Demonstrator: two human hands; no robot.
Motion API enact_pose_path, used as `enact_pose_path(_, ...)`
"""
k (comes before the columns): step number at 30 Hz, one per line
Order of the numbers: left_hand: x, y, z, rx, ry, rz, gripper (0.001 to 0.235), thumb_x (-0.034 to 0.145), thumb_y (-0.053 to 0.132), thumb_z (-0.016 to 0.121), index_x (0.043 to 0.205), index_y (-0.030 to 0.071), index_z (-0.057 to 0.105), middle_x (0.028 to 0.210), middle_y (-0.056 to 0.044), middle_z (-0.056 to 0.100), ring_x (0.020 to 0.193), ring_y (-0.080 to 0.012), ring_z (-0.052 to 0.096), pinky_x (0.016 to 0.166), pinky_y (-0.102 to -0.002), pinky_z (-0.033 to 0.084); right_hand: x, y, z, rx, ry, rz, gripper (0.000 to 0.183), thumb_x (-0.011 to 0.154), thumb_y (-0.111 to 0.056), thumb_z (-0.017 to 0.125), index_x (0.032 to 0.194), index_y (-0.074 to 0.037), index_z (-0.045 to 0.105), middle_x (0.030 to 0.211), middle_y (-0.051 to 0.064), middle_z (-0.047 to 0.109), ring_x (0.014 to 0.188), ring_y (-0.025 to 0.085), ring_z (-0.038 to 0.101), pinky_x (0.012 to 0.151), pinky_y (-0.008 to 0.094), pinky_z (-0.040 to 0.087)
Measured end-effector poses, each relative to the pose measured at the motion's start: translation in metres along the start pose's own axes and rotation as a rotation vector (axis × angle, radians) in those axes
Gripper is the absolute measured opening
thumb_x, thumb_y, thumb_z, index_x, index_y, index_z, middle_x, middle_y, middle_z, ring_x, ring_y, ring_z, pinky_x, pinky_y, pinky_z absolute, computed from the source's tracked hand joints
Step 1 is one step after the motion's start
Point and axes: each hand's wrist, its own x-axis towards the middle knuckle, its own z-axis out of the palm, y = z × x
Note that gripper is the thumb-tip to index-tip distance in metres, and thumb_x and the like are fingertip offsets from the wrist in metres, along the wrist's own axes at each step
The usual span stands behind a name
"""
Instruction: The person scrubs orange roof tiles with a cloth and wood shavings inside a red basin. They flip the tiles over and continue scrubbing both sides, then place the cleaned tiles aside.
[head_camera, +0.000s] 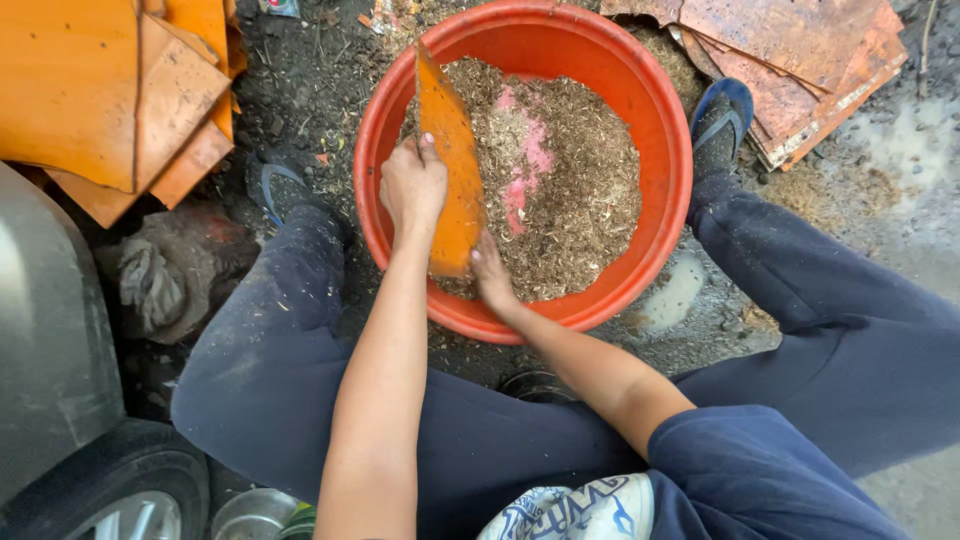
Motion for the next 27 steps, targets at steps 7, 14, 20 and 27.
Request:
enact_pose_path(7,-0.012,0.003,0.006,0.066,0.002,0.102,0.032,0.103,0.031,0.055,0.094,0.003,0.069,0.081,-0.027,0.07,0.081,-0.0479,0.069,0.074,-0.058,0.052,0.055,0.03,-0.074,-0.343,0.095,-0.079,0.017,0.095,-0.015,0.063,0.095,0.0,0.073,0.113,0.017,0.074,0.112,0.032,0.069,0.106,0.043,0.052)
enact_pose_path(14,-0.019,0.014,-0.002,0.046,-0.012,0.067,0.031,0.102,0.029,0.053,0.098,0.002,0.069,0.077,-0.028,0.069,0.077,-0.0484,0.069,0.071,-0.059,0.051,0.189,-0.059,-0.108,-0.739,-0.108,-0.123,0.094,0.064,-0.001,0.066,0.155,-0.002,0.038,0.164,0.019,0.034,0.149,0.039,0.034,0.116,0.049,0.034)
enact_pose_path(20,-0.007,0.011,-0.001,0.037,-0.003,0.056,0.033,0.101,0.029,0.054,0.111,0.002,0.07,0.077,-0.028,0.069,0.076,-0.0475,0.07,0.07,-0.057,0.053,0.213,-0.071,-0.087,-1.005,-0.349,-0.1,0.096,0.064,-0.007,0.075,0.15,0.001,0.034,0.157,0.02,0.033,0.148,0.039,0.031,0.119,0.054,0.029)
enact_pose_path(27,-0.004,0.021,0.003,0.064,-0.032,0.046,0.034,0.101,0.031,0.053,0.099,0.001,0.07,0.074,-0.029,0.068,0.075,-0.0483,0.069,0.071,-0.059,0.053,0.116,0.024,-0.07,-0.742,-0.151,-0.343,0.048,0.074,0.005,0.062,0.122,0.002,0.059,0.128,0.021,0.058,0.12,0.043,0.058,0.103,0.047,0.052)
